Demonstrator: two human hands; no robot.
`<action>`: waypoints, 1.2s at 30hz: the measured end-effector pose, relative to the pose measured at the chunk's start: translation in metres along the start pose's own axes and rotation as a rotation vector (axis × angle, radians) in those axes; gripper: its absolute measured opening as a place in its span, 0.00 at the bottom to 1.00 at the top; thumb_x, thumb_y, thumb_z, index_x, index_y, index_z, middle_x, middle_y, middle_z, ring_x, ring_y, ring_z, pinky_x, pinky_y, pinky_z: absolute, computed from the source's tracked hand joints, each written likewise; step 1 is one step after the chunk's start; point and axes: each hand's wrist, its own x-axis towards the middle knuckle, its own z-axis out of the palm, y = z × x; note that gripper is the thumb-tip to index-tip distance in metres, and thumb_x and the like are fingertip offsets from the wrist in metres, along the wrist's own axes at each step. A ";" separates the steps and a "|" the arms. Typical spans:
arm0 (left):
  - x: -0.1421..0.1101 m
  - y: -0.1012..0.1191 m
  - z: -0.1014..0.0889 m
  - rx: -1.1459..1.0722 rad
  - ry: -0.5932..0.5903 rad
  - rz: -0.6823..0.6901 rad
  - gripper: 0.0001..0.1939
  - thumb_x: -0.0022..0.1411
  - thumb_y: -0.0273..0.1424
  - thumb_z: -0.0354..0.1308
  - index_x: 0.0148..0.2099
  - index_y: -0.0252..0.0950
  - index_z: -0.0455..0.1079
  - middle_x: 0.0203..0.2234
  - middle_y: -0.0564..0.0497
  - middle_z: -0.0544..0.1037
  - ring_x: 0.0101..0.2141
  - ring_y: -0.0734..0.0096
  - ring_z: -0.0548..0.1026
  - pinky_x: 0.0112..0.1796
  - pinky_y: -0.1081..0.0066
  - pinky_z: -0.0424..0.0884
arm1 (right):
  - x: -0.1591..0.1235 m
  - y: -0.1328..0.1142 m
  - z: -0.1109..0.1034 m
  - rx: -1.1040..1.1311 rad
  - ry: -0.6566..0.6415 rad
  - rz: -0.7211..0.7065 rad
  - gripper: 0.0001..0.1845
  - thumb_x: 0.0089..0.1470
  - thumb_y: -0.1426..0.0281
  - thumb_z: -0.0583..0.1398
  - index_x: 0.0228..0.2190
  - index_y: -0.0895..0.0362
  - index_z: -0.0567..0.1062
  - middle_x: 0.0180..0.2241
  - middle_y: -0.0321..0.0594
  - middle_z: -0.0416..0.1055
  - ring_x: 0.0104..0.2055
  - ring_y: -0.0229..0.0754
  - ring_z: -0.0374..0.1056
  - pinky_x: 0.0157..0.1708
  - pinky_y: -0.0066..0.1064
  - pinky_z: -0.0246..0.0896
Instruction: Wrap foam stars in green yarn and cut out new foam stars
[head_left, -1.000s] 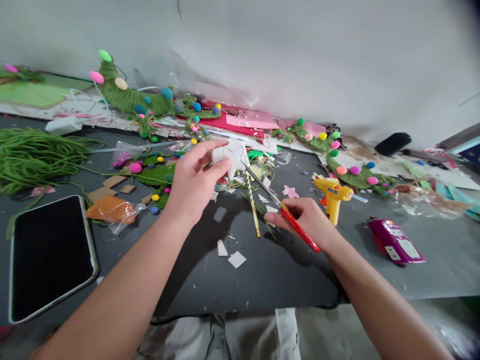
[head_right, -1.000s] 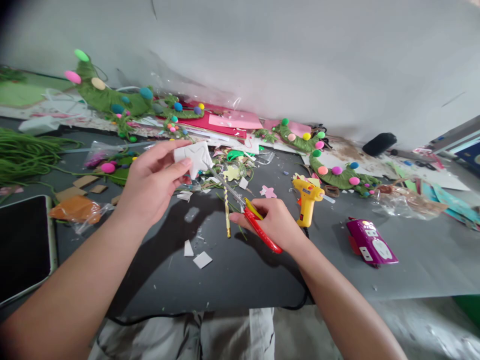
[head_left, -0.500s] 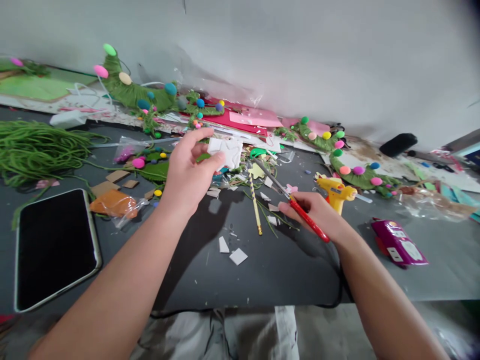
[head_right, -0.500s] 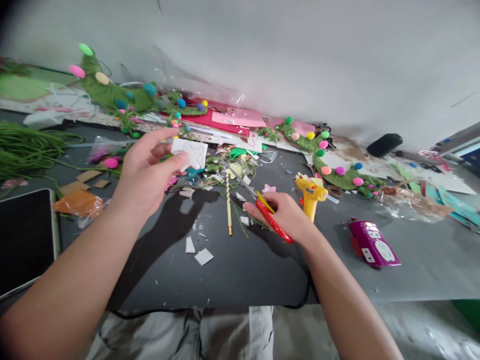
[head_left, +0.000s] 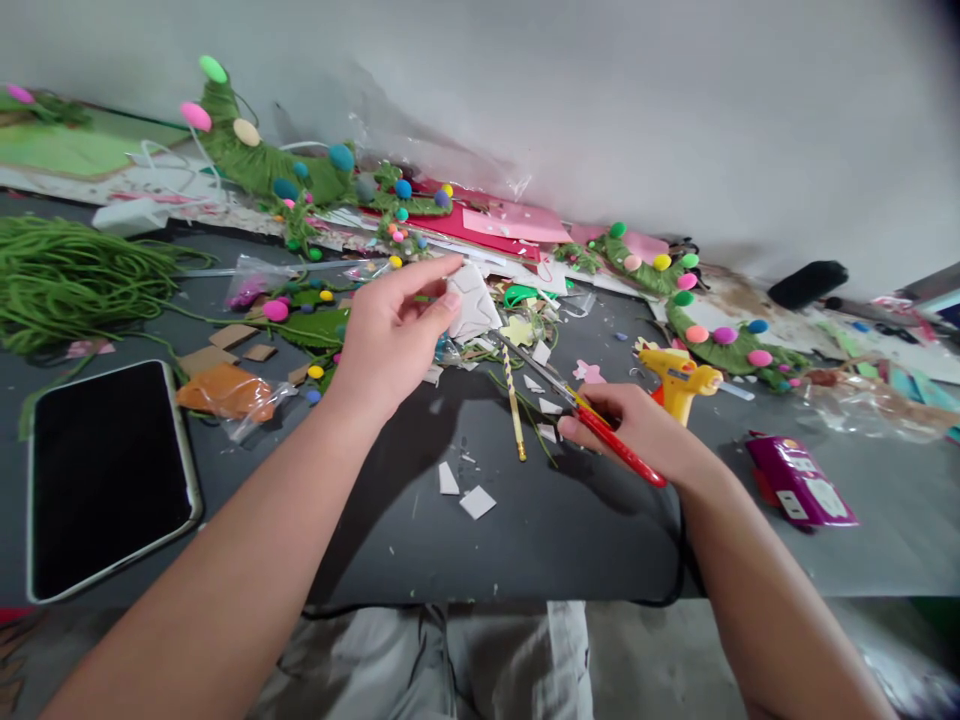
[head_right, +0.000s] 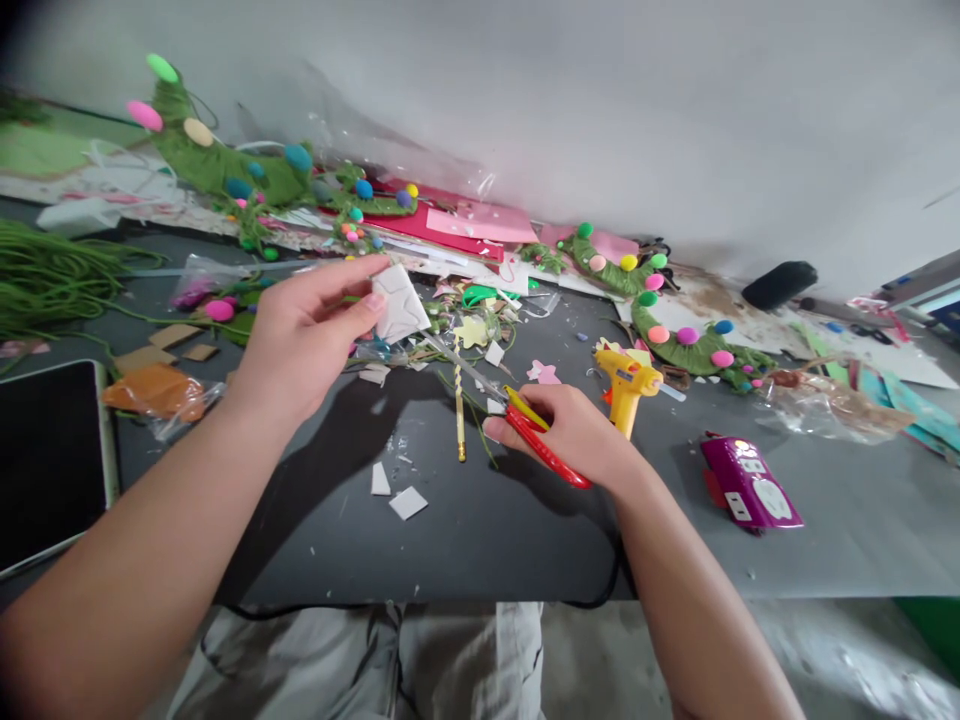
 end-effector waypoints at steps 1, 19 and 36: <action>0.000 -0.001 0.000 0.012 -0.011 0.004 0.20 0.61 0.28 0.70 0.56 0.42 0.84 0.43 0.49 0.87 0.40 0.65 0.82 0.42 0.66 0.81 | 0.000 0.000 0.000 -0.019 -0.003 0.008 0.32 0.55 0.47 0.71 0.24 0.54 0.60 0.23 0.28 0.51 0.27 0.35 0.49 0.27 0.31 0.45; 0.000 0.005 -0.006 0.165 -0.037 0.115 0.14 0.63 0.27 0.70 0.51 0.37 0.86 0.44 0.48 0.89 0.41 0.64 0.85 0.43 0.68 0.81 | -0.002 -0.007 0.000 -0.134 -0.059 0.032 0.30 0.56 0.48 0.69 0.24 0.53 0.60 0.24 0.28 0.54 0.28 0.37 0.51 0.30 0.33 0.47; -0.005 0.004 0.002 0.157 -0.100 0.140 0.12 0.64 0.29 0.67 0.49 0.41 0.86 0.42 0.49 0.88 0.40 0.63 0.84 0.41 0.68 0.81 | -0.004 -0.010 0.001 -0.144 -0.060 0.054 0.30 0.55 0.46 0.68 0.25 0.53 0.60 0.24 0.29 0.55 0.27 0.37 0.52 0.29 0.31 0.48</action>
